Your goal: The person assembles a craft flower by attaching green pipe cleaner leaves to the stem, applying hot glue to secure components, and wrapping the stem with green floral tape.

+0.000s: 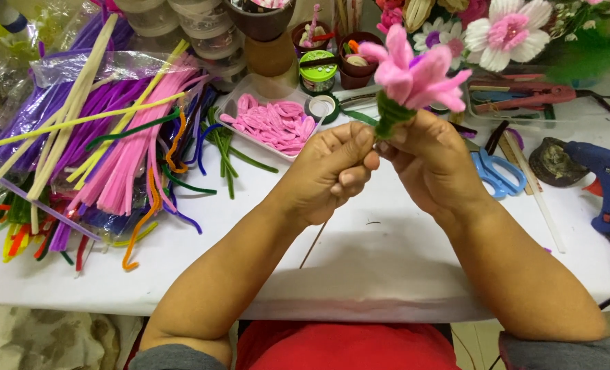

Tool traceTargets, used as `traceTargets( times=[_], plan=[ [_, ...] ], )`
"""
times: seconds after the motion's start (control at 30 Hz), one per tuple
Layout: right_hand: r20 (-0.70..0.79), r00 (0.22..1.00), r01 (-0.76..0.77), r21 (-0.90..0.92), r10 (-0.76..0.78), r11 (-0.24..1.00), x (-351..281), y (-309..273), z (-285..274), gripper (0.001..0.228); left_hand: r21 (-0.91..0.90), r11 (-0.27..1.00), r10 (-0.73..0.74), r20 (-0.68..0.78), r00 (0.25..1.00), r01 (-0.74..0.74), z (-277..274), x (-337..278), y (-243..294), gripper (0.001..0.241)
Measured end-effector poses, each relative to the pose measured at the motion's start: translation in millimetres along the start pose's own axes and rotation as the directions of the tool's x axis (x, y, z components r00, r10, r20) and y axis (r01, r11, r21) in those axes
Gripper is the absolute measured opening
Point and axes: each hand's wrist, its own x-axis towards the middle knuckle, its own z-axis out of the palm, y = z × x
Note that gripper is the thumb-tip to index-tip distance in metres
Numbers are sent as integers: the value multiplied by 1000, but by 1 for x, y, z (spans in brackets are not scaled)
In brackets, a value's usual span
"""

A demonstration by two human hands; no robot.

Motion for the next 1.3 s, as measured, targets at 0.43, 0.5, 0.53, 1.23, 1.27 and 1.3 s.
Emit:
traceTargets(
  times=[0.43, 0.5, 0.53, 1.23, 1.27, 1.3],
  plan=[
    [-63, 753, 533, -525, -655, 664, 64, -16, 43, 23, 269, 763, 616, -26, 787, -588, 30, 51, 31, 17],
    [-26, 723, 576, -529, -690, 623, 63, -15, 52, 22, 278, 719, 665, -6, 747, -637, 30, 48, 37, 21],
    [-59, 750, 542, -517, -659, 663, 61, -14, 55, 19, 305, 711, 666, -1, 746, -633, 28, 44, 39, 21],
    [120, 961, 258, -49, -251, 965, 37, -39, 43, 6, 569, 619, 592, 115, 798, -541, 49, 10, 45, 37],
    [108, 961, 262, -74, -253, 962, 35, -40, 44, 7, 497, 695, 537, 123, 835, -520, 48, 11, 46, 38],
    [109, 961, 262, -74, -253, 962, 35, -39, 43, 7, 497, 695, 537, 123, 835, -520, 47, 12, 46, 38]
  ],
)
